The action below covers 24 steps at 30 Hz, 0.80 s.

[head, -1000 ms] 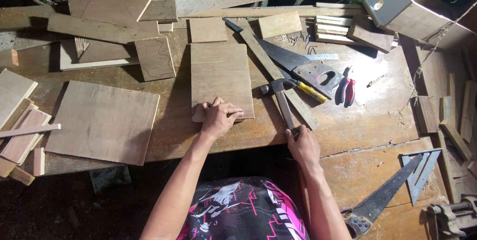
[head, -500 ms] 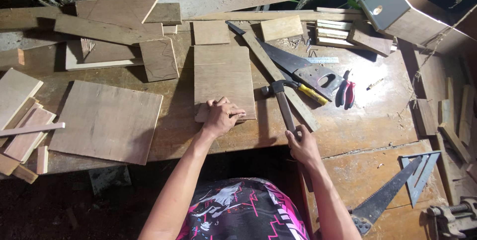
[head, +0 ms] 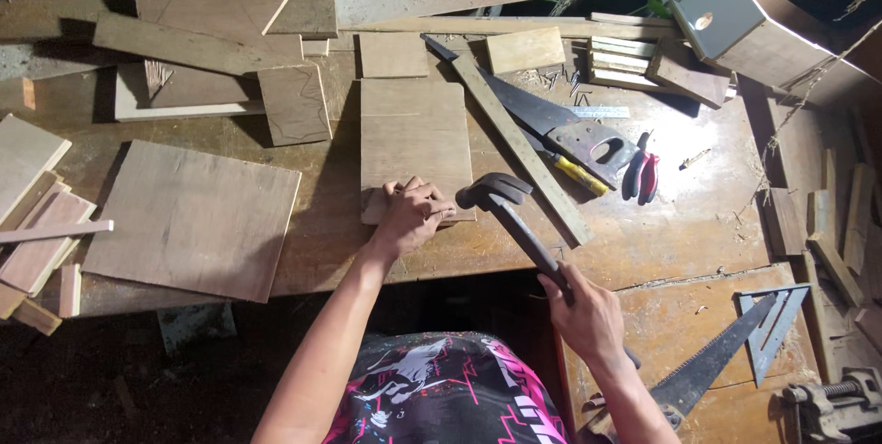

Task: The person aligns and stacks small wooden pieces on a workbench, then uses a hammer to drive nails into the pieces to join them. The person repeatedly positions the wood, hammers nails, and adjusts the assembly throughout the clip.

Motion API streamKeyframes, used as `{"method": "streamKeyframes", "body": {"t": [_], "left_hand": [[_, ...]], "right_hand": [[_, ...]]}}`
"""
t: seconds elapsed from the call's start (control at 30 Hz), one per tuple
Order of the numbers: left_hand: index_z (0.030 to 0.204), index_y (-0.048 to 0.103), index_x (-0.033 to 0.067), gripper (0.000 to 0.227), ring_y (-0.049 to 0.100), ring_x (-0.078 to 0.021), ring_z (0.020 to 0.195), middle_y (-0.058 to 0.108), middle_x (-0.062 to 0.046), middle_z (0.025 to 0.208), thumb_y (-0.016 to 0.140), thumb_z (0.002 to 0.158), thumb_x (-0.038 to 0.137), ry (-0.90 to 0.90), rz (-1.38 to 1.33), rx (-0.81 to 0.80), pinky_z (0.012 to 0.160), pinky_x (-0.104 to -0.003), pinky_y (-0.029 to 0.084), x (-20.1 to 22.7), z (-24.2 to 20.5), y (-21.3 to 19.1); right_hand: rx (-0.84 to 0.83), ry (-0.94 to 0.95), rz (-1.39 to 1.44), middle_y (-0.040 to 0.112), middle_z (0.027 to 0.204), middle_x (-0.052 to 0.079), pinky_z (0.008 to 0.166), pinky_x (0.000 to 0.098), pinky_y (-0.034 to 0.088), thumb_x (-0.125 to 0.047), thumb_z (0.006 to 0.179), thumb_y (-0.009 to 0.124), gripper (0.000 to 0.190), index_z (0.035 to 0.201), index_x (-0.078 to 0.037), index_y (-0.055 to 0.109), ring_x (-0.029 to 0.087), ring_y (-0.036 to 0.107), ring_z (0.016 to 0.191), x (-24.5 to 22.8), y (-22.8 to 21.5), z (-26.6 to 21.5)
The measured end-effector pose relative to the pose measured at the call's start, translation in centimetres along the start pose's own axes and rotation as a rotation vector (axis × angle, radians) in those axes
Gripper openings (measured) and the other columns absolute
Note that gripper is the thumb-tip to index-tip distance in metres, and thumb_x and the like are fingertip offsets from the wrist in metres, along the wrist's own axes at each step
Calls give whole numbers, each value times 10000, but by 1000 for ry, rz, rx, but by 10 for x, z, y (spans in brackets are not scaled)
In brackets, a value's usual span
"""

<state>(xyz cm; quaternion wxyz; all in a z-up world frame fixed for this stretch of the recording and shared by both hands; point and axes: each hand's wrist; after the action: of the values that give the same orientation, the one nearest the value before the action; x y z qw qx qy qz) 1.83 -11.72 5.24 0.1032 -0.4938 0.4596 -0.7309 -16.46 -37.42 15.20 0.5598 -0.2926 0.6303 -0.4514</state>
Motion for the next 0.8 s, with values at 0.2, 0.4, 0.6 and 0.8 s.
{"method": "streamKeyframes", "body": {"t": [0.2, 0.4, 0.6, 0.8], "left_hand": [[950, 827, 277, 150, 577, -156, 983, 738, 121, 899, 682, 975, 247, -77, -138, -21, 1087, -489, 238, 4, -3, 1], [995, 820, 282, 139, 563, -151, 1021, 728, 97, 977, 693, 941, 263, -86, -72, -81, 1068, -494, 238, 4, 0, -2], [912, 842, 211, 189, 595, -147, 980, 771, 91, 929, 664, 902, 276, -127, -80, -123, 1033, -534, 278, 4, 1, -10], [1083, 644, 3, 568, 667, -179, 705, 698, -80, 860, 596, 1009, 564, -263, -264, 685, 608, -319, 555, -46, -21, -36]], "right_hand": [[-100, -3, -109, 756, 781, 139, 534, 458, 537, -359, 925, 693, 321, 1111, -97, 706, 351, 720, 591, -9, -4, 3], [42, -27, -38, 743, 771, 155, 560, 439, 546, -355, 925, 683, 333, 1112, -80, 701, 337, 733, 639, -10, -3, -1], [-108, -15, -103, 764, 815, 154, 556, 464, 551, -351, 924, 679, 326, 1119, -89, 697, 354, 732, 627, -13, -2, 3], [-77, 36, 57, 730, 805, 228, 643, 498, 536, -256, 922, 635, 343, 1188, -40, 644, 411, 726, 726, -3, -3, 2]]}}
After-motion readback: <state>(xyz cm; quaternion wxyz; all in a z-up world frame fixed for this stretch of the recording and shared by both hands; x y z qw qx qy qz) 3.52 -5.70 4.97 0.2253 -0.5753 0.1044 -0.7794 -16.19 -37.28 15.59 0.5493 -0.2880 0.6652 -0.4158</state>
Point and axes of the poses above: each hand's wrist, its own z-axis towards the middle knuckle, its own y-axis out of the palm, x = y × z
